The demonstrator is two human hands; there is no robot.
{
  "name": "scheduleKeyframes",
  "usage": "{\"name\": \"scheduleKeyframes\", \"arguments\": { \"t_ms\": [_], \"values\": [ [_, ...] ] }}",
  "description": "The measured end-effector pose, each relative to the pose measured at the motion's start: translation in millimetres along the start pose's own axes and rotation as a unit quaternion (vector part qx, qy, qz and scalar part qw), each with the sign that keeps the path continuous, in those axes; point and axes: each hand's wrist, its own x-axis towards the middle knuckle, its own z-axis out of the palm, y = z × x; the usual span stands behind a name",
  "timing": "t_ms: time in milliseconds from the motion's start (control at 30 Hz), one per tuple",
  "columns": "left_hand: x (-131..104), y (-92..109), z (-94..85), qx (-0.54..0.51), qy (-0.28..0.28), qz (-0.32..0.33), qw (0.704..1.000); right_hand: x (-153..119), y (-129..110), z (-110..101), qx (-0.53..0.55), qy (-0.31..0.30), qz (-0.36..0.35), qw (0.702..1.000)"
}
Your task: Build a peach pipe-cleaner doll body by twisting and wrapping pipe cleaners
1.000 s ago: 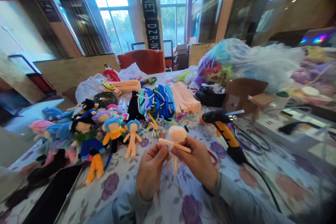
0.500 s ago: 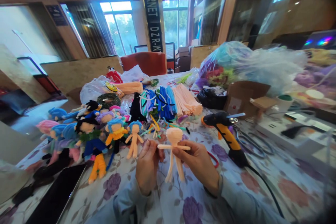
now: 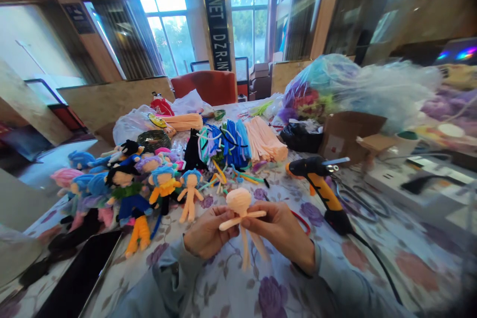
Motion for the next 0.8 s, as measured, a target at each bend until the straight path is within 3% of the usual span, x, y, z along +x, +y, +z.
{"name": "scheduleKeyframes", "arguments": {
  "t_ms": [433,633,800],
  "values": [
    [-3.3,9.6,2.6,0.05,-0.009,-0.041,0.998,-1.5,-1.2,1.5,-0.107,0.03,-0.048,0.993],
    [-1.1,7.2,0.4,0.074,-0.005,-0.008,0.997,-0.1,-0.5,0.8,0.06,-0.016,0.011,0.998],
    [2.3,4.1,-0.5,0.112,0.037,0.045,0.992,2.7,0.5,0.5,0.144,-0.03,0.019,0.989]
  ]
}}
